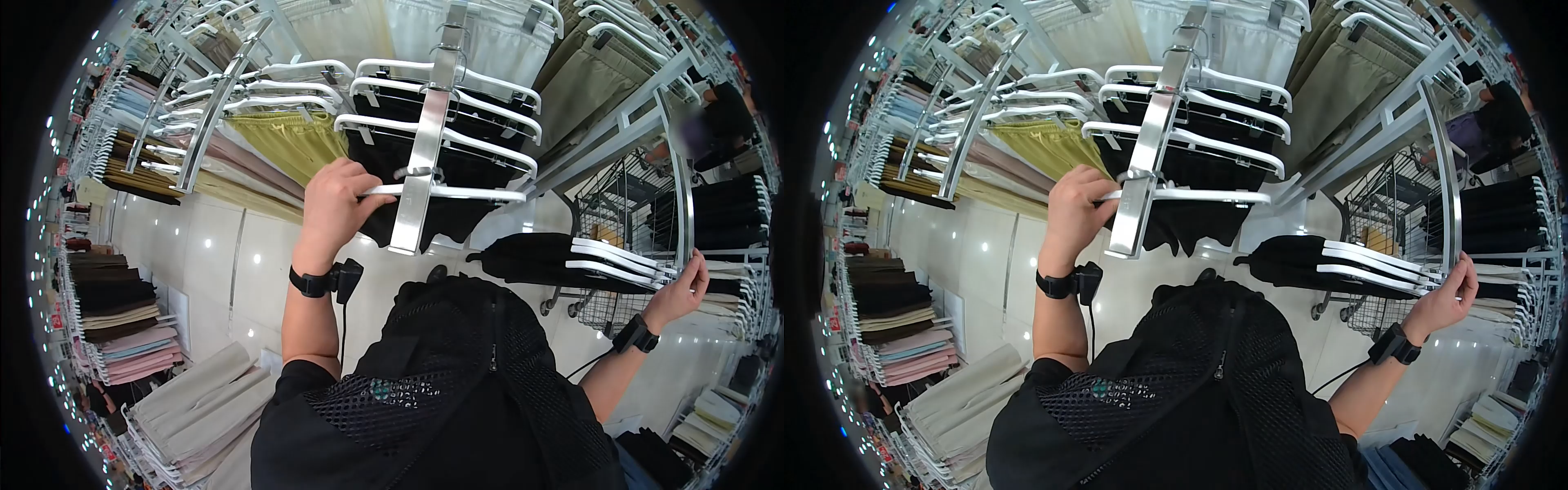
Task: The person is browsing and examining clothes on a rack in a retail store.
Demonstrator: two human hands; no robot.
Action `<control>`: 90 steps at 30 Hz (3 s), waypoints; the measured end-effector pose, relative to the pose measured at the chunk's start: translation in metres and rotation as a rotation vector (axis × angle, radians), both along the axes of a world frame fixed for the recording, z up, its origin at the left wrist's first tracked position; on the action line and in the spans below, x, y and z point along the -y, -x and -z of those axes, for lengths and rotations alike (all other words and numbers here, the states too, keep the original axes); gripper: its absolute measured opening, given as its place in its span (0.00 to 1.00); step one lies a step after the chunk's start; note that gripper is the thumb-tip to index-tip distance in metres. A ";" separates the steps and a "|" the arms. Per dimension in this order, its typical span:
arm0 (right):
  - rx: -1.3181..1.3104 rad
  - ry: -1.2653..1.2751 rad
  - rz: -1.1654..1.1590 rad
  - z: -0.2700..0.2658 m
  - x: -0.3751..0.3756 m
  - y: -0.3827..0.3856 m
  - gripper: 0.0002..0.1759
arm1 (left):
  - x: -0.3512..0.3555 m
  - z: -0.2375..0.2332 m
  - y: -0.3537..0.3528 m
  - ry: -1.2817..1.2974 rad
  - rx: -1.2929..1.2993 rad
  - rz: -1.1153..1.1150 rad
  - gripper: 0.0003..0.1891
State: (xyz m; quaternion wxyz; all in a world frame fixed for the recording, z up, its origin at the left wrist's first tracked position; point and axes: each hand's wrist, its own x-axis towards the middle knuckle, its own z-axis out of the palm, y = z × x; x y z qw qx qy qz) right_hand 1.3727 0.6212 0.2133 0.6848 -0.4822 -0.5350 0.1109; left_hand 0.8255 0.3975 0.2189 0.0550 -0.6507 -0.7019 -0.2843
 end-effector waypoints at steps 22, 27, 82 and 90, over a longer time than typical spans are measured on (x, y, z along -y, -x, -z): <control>-0.068 0.019 -0.002 -0.001 0.000 0.006 0.09 | -0.008 -0.025 0.004 0.170 0.399 -0.034 0.13; -0.060 0.011 -0.030 -0.001 0.001 0.004 0.08 | -0.025 -0.030 0.011 0.069 0.155 -0.068 0.11; -0.068 0.020 -0.058 0.006 -0.003 -0.007 0.06 | -0.080 0.000 0.003 -0.057 -0.062 0.058 0.06; -0.065 0.009 -0.072 0.008 -0.004 -0.009 0.06 | -0.076 0.000 0.005 -0.046 -0.013 0.041 0.05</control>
